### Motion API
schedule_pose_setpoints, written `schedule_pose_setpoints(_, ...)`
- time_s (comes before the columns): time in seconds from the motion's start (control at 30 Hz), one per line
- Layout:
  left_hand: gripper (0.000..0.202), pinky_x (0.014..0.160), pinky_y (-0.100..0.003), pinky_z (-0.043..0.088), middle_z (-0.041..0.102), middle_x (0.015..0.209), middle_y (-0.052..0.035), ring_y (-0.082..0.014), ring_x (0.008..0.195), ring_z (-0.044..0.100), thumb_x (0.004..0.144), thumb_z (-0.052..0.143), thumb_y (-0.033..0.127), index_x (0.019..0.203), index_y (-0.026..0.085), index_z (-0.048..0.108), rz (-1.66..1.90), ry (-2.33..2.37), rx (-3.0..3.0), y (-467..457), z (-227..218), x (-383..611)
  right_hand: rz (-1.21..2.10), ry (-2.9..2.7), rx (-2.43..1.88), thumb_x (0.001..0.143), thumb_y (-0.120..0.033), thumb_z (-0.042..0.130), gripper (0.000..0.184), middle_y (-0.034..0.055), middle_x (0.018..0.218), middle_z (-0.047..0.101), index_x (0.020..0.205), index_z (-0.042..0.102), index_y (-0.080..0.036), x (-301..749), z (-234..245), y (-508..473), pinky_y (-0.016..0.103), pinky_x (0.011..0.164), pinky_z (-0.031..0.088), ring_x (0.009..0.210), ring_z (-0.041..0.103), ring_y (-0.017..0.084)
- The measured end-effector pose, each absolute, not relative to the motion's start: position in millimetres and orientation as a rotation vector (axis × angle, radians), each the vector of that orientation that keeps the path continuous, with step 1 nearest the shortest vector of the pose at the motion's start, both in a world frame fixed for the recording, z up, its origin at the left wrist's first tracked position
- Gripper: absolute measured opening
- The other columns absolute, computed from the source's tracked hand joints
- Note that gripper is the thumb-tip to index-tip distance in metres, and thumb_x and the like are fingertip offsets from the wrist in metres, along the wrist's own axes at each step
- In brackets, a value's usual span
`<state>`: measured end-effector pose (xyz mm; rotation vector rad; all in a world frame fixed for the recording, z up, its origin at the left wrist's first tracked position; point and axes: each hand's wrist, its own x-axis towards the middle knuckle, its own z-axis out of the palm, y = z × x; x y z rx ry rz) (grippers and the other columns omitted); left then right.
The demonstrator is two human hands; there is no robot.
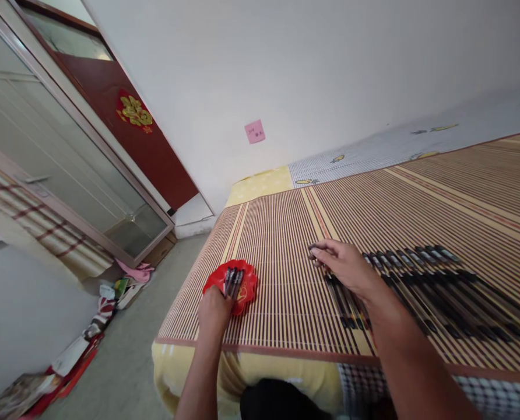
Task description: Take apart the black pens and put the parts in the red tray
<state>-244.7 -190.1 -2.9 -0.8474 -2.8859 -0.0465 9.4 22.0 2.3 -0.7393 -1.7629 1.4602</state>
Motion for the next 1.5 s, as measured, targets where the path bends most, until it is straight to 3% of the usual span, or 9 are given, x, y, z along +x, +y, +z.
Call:
schedule_pose_setpoints(0.43,0.012,0.07,-0.03,0.043,0.073,0.092,-0.0122,-0.0253,0.089,0.069,0.089,0.054,0.022,0.092,0.015,0.063,-0.202,-2.835,-0.941,-190,-6,-248,1.458,-1.767,-0.738,0.081,-0.041,0.06,0.027,0.0094,0.09,0.073,0.093,0.069,-0.018,7,6,18,0.032,0.067,0.052,0.077,0.068,0.02)
schedule_pose_setpoints(0.6,0.009,0.071,-0.03,0.045,0.073,0.09,-0.0104,-0.0242,0.089,0.068,0.087,0.058,0.021,0.089,0.015,0.064,-0.272,-2.837,-0.961,-190,-9,-249,1.458,-1.829,-0.789,0.084,-0.042,0.059,0.03,0.0114,0.096,0.073,0.101,0.07,-0.019,9,9,18,0.034,0.069,0.052,0.083,0.069,0.022)
schedule_pose_setpoints(0.93,0.019,0.077,-0.032,0.047,0.069,0.103,-0.0117,-0.0236,0.089,0.066,0.084,0.066,0.03,0.097,0.016,0.065,-0.27,-2.803,-1.068,-196,-11,-247,1.436,-1.85,-0.775,0.085,-0.043,0.059,0.03,0.0098,0.092,0.071,0.1,0.069,-0.019,8,5,18,0.034,0.07,0.052,0.083,0.068,0.022)
schedule_pose_setpoints(1.23,0.015,0.072,-0.032,0.048,0.073,0.086,-0.0115,-0.0263,0.086,0.069,0.085,0.064,0.029,0.085,0.015,0.068,-0.173,-2.857,-1.053,-188,-6,-242,1.431,-1.839,-0.778,0.085,-0.042,0.059,0.03,0.0095,0.092,0.071,0.1,0.069,-0.019,7,4,19,0.033,0.069,0.052,0.082,0.069,0.021)
schedule_pose_setpoints(1.5,0.018,0.078,-0.035,0.05,0.072,0.099,-0.0147,-0.0287,0.094,0.068,0.084,0.066,0.027,0.096,0.014,0.067,-0.071,-2.825,-1.108,-182,-8,-238,1.432,-1.818,-0.749,0.085,-0.041,0.061,0.03,0.0096,0.09,0.071,0.102,0.069,-0.019,8,0,21,0.032,0.066,0.053,0.081,0.069,0.021)
